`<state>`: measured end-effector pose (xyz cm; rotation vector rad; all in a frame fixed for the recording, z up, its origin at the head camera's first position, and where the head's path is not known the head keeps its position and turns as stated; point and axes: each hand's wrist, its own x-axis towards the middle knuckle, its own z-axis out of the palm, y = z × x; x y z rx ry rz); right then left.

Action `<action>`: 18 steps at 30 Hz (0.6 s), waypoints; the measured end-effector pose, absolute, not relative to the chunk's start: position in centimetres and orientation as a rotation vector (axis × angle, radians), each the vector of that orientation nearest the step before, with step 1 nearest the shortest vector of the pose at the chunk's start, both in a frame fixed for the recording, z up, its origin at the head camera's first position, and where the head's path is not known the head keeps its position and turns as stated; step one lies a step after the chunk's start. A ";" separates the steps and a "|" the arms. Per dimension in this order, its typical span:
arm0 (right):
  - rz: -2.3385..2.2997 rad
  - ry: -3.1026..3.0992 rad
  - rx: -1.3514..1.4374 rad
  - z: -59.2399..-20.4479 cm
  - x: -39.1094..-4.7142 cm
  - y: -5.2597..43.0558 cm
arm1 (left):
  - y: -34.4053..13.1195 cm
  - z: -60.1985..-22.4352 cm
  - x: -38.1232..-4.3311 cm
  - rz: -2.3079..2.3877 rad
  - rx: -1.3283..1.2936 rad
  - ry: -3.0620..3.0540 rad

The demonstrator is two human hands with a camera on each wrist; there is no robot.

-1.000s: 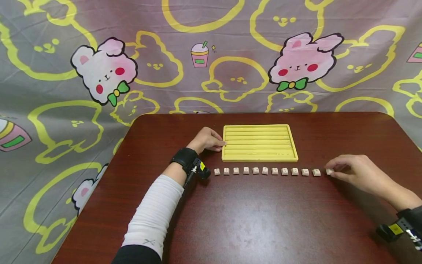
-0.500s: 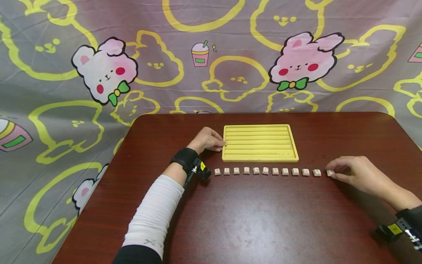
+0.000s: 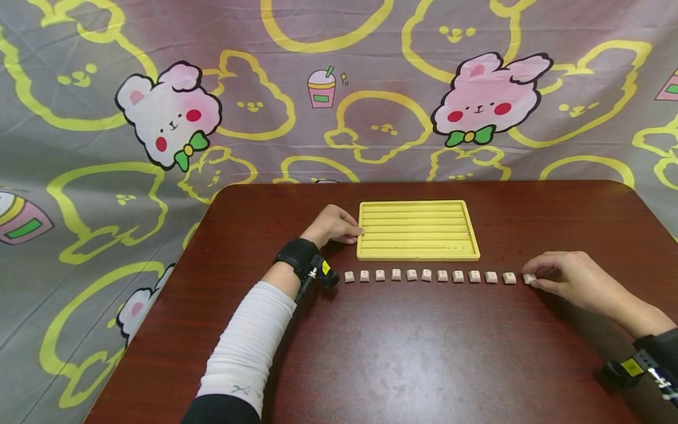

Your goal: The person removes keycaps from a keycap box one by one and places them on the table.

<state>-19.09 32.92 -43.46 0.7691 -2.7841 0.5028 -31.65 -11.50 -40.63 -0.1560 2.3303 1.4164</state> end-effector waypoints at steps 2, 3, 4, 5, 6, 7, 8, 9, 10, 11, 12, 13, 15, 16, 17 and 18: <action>0.512 -2.787 0.780 -43.5 -19.2 32.9 | -11.5 -40.7 -31.6 1.423 -0.156 2.328; 0.516 -2.792 0.780 -43.5 -19.2 32.9 | -11.5 -40.7 -31.6 1.423 -0.157 2.328; 0.527 -2.801 0.783 -43.5 -19.2 32.9 | -11.5 -40.7 -31.6 1.426 -0.158 2.328; 0.535 -2.807 0.783 -43.5 -19.2 32.9 | -11.5 -40.7 -31.6 1.426 -0.158 2.328; 0.533 -2.811 0.780 -43.4 -19.2 32.8 | -11.5 -40.7 -31.6 1.425 -0.157 2.330; 0.535 -2.817 0.775 -43.4 -19.2 32.8 | -11.5 -40.7 -31.6 1.423 -0.156 2.331; 0.536 -2.824 0.770 -43.3 -19.1 32.7 | -11.5 -40.7 -31.6 1.422 -0.157 2.332; 0.535 -2.830 0.762 -43.3 -19.1 32.7 | -11.5 -40.7 -31.5 1.419 -0.157 2.334; 0.542 -2.836 0.765 -43.2 -19.1 32.7 | -11.5 -40.7 -31.5 1.415 -0.156 2.335; 0.540 -2.838 0.765 -43.2 -19.1 32.7 | -11.5 -40.7 -31.5 1.411 -0.156 2.336; 0.544 -2.841 0.768 -43.2 -19.1 32.8 | -11.5 -40.6 -31.5 1.409 -0.158 2.336; 0.545 -2.842 0.766 -43.3 -19.1 32.8 | -11.5 -40.6 -31.5 1.409 -0.159 2.335; 0.542 -2.837 0.766 -43.3 -19.1 32.8 | -11.5 -40.6 -31.5 1.412 -0.160 2.331; 0.538 -2.836 0.764 -43.3 -19.2 32.9 | -11.4 -40.6 -31.5 1.414 -0.160 2.329; 0.533 -2.833 0.759 -43.4 -19.1 32.9 | -11.4 -40.6 -31.5 1.417 -0.160 2.326; 0.529 -2.829 0.753 -43.4 -19.1 32.9 | -11.4 -40.6 -31.6 1.419 -0.160 2.324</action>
